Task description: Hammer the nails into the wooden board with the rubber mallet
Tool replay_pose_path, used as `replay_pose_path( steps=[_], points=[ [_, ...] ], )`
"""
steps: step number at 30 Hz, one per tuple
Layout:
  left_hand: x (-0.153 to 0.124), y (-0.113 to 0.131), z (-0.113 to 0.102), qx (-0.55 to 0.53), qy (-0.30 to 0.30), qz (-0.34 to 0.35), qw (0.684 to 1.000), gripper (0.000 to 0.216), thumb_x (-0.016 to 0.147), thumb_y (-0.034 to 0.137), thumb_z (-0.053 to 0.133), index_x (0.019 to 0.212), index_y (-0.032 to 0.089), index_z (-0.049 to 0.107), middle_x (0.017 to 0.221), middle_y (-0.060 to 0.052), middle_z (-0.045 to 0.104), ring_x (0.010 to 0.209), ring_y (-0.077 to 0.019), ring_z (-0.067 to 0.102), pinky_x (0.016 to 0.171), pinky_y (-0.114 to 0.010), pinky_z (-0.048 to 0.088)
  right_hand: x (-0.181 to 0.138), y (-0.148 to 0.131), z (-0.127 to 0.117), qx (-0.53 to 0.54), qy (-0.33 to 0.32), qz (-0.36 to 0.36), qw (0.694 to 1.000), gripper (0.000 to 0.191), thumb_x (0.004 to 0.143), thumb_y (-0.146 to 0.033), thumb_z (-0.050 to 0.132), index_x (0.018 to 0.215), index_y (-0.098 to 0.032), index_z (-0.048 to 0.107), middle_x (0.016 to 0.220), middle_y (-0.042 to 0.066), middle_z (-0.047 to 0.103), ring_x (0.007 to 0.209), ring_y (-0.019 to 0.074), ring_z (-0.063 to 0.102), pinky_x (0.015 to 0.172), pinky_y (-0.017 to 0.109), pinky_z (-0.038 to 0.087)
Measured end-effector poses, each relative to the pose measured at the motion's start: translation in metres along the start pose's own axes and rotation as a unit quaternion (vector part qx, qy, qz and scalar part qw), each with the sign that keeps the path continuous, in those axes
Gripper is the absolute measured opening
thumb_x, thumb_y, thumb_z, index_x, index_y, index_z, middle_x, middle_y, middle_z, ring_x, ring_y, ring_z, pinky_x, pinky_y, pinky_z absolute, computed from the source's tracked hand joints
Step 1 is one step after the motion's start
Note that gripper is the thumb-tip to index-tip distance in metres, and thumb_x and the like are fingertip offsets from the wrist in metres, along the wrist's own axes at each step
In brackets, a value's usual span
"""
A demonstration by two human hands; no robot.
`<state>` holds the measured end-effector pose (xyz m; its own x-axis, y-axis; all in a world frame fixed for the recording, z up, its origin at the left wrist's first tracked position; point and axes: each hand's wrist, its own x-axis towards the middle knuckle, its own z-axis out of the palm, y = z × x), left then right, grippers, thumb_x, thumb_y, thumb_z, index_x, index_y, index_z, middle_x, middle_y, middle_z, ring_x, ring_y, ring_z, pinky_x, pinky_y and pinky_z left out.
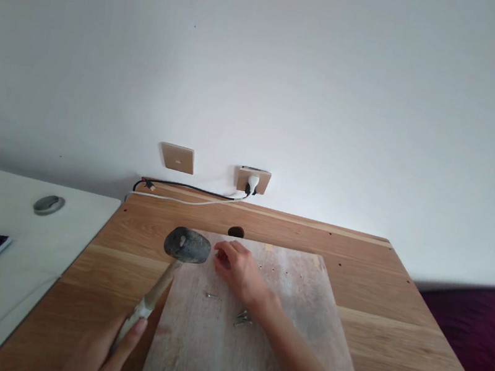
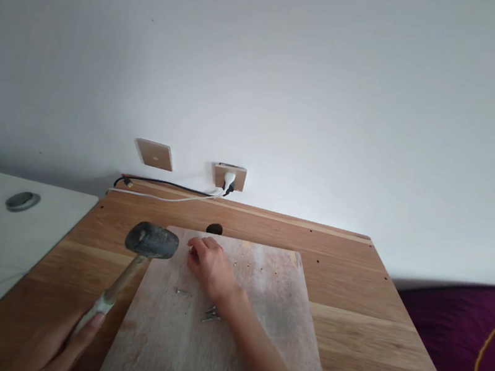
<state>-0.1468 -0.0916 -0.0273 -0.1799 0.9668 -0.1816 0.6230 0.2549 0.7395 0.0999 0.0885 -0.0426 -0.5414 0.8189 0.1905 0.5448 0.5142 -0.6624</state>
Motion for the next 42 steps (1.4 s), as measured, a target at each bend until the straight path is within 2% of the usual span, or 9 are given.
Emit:
replay_pose_path(
  steps=[5,9,14,16,20,24,29,37,42],
  points=[
    [0.021,0.019,0.004,0.064,-0.024,0.025,0.997,0.049,0.095,0.064,0.041,0.096,0.026,0.073,0.097,-0.007,0.083,0.096,-0.0292,0.079,0.082,-0.032,0.062,-0.015,-0.005,-0.021,-0.005,0.002,0.014,1.0,0.04,0.092,-0.014,0.07,0.129,-0.021,0.057,0.106,0.006,0.066,0.093,0.0184,0.066,0.085,0.033,0.055],
    [0.027,0.017,0.009,0.103,-0.04,0.02,0.994,0.05,0.094,0.063,0.04,0.092,0.026,0.073,0.098,-0.008,0.083,0.098,-0.0322,0.079,0.082,-0.036,0.062,-0.037,-0.018,-0.037,-0.025,-0.031,0.008,0.999,0.016,0.097,-0.018,0.065,0.112,-0.02,0.064,0.1,0.005,0.066,0.086,0.0159,0.065,0.08,0.029,0.054],
    [0.026,0.016,0.008,0.09,-0.015,0.01,0.996,0.053,0.09,0.067,0.042,0.098,0.026,0.075,0.102,-0.007,0.083,0.1,-0.0317,0.078,0.087,-0.036,0.062,-0.044,-0.046,-0.026,-0.077,-0.141,-0.063,0.985,0.014,0.092,-0.008,0.063,0.099,-0.018,0.07,0.101,0.008,0.069,0.099,0.022,0.064,0.084,0.03,0.052],
    [0.023,0.017,0.007,0.088,-0.017,0.011,0.996,0.053,0.09,0.067,0.042,0.095,0.026,0.075,0.102,-0.007,0.083,0.1,-0.0316,0.078,0.086,-0.035,0.062,-0.041,-0.051,-0.017,-0.089,-0.155,-0.069,0.981,0.017,0.091,-0.004,0.059,0.09,-0.016,0.07,0.093,0.009,0.069,0.094,0.0232,0.064,0.08,0.032,0.052],
    [0.016,0.017,0.005,0.076,-0.027,0.01,0.997,0.049,0.093,0.063,0.043,0.097,0.028,0.077,0.103,-0.004,0.083,0.103,-0.029,0.078,0.088,-0.032,0.062,-0.032,-0.036,-0.017,-0.062,-0.133,-0.055,0.988,0.018,0.084,-0.002,0.06,0.084,-0.017,0.069,0.087,0.007,0.067,0.083,0.0203,0.065,0.074,0.029,0.051],
    [0.011,0.015,0.003,0.071,-0.019,0.007,0.997,0.047,0.093,0.061,0.043,0.099,0.029,0.077,0.103,-0.003,0.083,0.102,-0.0282,0.078,0.089,-0.032,0.062,-0.024,-0.002,-0.03,-0.001,-0.05,-0.005,0.999,0.023,0.081,-0.001,0.058,0.091,-0.02,0.067,0.086,0.001,0.068,0.075,0.0126,0.066,0.07,0.021,0.052],
    [0.011,0.017,0.002,0.063,-0.016,0.004,0.998,0.05,0.092,0.06,0.042,0.103,0.027,0.078,0.107,-0.004,0.082,0.109,-0.0286,0.076,0.092,-0.033,0.062,-0.016,0.021,-0.032,0.043,0.042,0.04,0.997,0.019,0.084,-0.005,0.056,0.089,-0.021,0.065,0.083,0.0,0.071,0.075,0.0136,0.069,0.071,0.024,0.055],
    [0.007,0.013,0.006,0.064,-0.013,0.004,0.998,0.046,0.093,0.056,0.044,0.097,0.027,0.078,0.105,-0.004,0.083,0.103,-0.0279,0.078,0.09,-0.031,0.062,-0.016,0.014,-0.017,0.029,0.03,-0.002,0.999,0.017,0.087,-0.004,0.059,0.087,-0.021,0.063,0.087,0.001,0.066,0.073,0.0123,0.063,0.069,0.023,0.05],
    [0.01,0.015,0.008,0.036,-0.028,0.015,0.999,0.042,0.095,0.057,0.046,0.095,0.029,0.077,0.1,-0.002,0.083,0.1,-0.0267,0.079,0.085,-0.028,0.062,-0.014,0.008,-0.021,-0.005,0.005,-0.009,1.0,0.021,0.088,-0.001,0.059,0.095,-0.02,0.063,0.091,0.004,0.066,0.085,0.0168,0.063,0.079,0.028,0.05]
  ],
)
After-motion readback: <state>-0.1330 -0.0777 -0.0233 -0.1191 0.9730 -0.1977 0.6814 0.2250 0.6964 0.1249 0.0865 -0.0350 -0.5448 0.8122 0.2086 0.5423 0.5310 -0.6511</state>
